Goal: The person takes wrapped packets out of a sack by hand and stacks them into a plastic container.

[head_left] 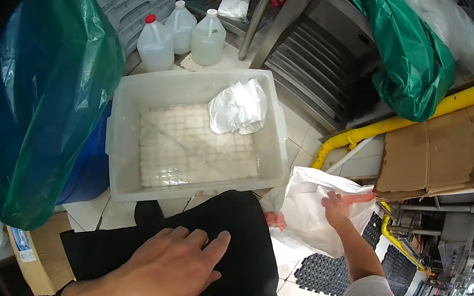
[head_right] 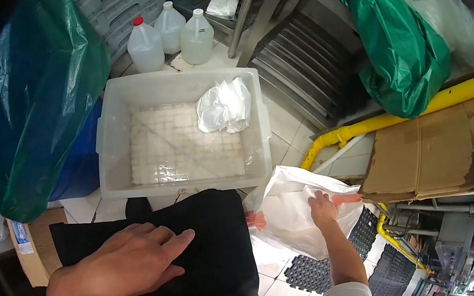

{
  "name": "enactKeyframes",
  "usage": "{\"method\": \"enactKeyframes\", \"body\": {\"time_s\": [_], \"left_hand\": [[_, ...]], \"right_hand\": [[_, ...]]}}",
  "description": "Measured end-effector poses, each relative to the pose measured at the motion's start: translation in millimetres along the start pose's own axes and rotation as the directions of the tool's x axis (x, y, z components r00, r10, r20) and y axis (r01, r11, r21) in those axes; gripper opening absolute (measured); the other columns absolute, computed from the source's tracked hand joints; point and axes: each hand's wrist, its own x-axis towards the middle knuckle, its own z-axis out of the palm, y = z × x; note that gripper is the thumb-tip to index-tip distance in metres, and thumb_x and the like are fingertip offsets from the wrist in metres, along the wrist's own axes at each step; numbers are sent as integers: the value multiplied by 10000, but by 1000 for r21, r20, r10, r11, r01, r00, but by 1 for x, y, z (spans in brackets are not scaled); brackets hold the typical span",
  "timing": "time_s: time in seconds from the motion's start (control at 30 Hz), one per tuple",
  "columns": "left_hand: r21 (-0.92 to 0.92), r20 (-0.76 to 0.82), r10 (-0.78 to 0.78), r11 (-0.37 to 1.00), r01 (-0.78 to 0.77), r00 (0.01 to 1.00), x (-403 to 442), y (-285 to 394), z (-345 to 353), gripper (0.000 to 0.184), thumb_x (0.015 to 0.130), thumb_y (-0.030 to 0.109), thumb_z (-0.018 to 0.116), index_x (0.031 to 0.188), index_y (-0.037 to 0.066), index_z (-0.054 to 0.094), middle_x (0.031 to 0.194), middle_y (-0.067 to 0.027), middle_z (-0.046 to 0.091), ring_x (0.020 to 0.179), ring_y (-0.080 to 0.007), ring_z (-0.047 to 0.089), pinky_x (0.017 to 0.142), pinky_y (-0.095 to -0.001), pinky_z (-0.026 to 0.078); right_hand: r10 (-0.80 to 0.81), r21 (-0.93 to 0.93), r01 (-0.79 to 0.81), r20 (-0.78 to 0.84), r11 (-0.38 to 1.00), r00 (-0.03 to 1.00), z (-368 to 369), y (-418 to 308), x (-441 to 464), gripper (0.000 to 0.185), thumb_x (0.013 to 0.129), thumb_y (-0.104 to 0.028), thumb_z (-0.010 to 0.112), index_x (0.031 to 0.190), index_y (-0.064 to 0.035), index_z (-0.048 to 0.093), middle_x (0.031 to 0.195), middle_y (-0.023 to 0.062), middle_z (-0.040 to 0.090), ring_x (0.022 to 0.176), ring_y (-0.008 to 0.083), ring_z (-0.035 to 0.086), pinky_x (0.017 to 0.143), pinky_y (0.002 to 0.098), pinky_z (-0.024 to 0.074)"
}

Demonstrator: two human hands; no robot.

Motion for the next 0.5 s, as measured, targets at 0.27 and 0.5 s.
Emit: {"method": "enactKeyframes", "body": {"time_s": [0.27,0.5], "left_hand": [[20,-8,-6,1000,6,1000,1,-2,1,545,837,278,696,1256,-14,505,905,-156,626,843,-336,633,771,-396,514],[19,22,3,1000,-4,1000,-5,-8,4,528,858,291,668,1257,-12,502,911,-156,615,839,-333,628,780,-399,511]], "right_hand": [[285,32,-285,4,958,959,-13,-27,-12,360,809,-268,664,1082,-66,545,1043,165,565,938,333,622,817,419,510],[-29,-16,24,-497,1000,868,27,39,-12,288,766,-92,600,1037,-60,511,972,152,573,1010,367,564,873,435,448]]}}
